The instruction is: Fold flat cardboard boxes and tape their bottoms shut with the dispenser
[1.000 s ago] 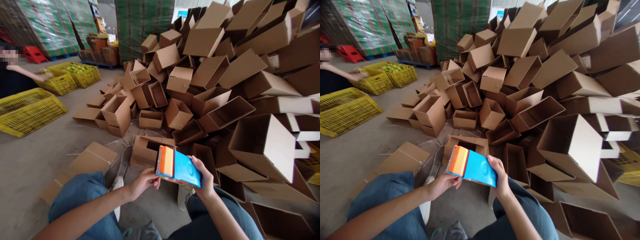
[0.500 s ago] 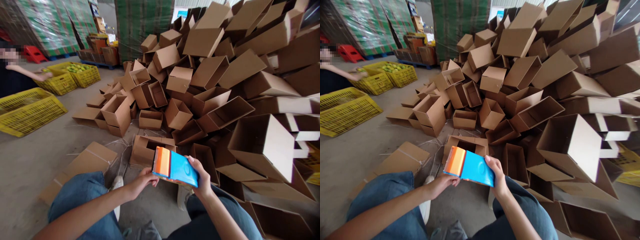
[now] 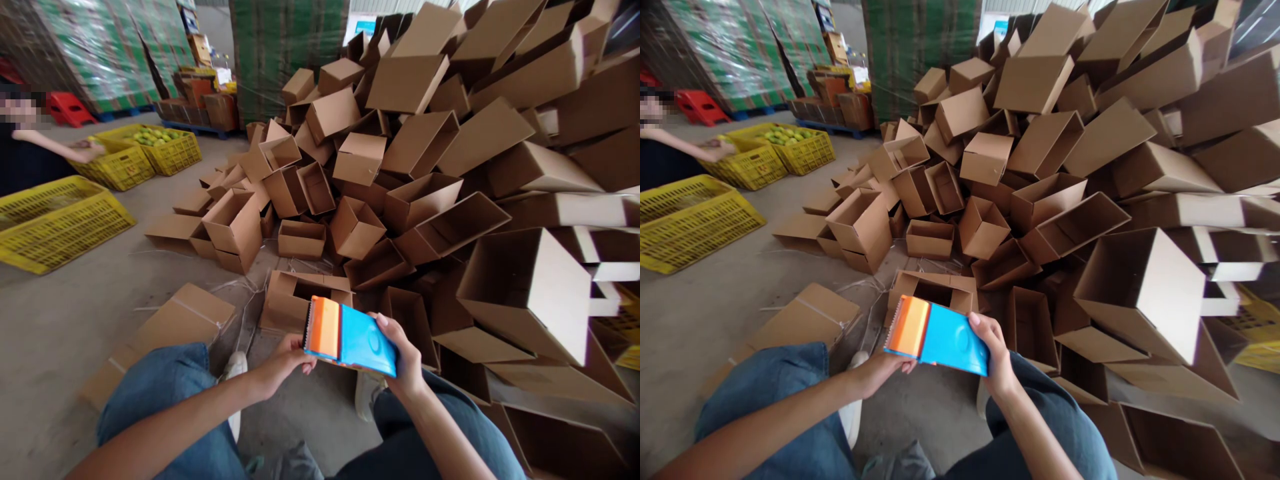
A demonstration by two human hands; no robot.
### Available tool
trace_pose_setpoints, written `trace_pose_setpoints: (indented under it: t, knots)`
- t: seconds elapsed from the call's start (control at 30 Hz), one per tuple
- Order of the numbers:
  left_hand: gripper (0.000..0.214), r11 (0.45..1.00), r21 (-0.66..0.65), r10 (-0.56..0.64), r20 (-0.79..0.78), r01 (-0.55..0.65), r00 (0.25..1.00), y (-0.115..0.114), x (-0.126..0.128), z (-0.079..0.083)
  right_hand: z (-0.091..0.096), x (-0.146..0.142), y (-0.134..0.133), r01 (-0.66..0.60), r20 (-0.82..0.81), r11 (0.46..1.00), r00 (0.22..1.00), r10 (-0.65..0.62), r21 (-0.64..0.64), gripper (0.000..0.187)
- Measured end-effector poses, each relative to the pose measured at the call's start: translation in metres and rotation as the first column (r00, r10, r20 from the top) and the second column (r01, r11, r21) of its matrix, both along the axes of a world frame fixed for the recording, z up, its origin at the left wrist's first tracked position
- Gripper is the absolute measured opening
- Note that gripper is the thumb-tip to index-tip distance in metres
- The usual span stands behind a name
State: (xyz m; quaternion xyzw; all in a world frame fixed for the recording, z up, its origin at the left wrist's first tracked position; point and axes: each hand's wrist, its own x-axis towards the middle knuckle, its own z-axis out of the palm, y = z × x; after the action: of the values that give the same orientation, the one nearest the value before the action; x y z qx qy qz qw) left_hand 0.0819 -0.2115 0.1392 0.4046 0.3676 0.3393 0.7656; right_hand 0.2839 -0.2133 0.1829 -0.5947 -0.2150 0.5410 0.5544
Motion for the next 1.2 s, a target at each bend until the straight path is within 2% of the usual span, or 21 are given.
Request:
trace_pose_setpoints:
  t: [0.17,0.47,0.8,1.03,1.13,1.2]
  knots:
    - [0.032,1.000,-0.002,-0.001,-0.008,0.001,1.000,-0.001,-0.001,0.002,0.000,-0.001,-0.001,-0.012,-0.004,1.000,1.000,0.012,0.003,0.050]
    - [0.031,1.000,0.026,-0.015,0.005,0.015,1.000,0.000,-0.002,-0.005,0.005,-0.003,0.001,0.023,-0.020,0.999,1.000,-0.024,-0.038,0.056]
    - [0.027,1.000,-0.009,0.009,0.093,-0.008,0.996,0.000,0.000,-0.009,0.003,-0.002,0.002,-0.008,-0.059,0.999,0.998,0.005,-0.045,0.051]
    - [0.025,0.999,-0.035,-0.020,0.174,0.026,0.985,0.004,-0.003,0.004,0.004,-0.005,0.007,0.025,-0.193,0.998,0.981,-0.014,0.055,0.041]
    - [0.023,0.998,-0.045,-0.040,0.193,0.049,0.980,0.005,-0.005,0.009,0.005,-0.004,0.010,0.044,-0.155,0.995,0.987,-0.029,0.091,0.040]
    - [0.021,0.995,-0.056,-0.067,0.200,0.080,0.977,0.004,-0.006,0.010,0.005,-0.002,0.011,0.018,-0.057,0.991,0.998,-0.011,0.133,0.042]
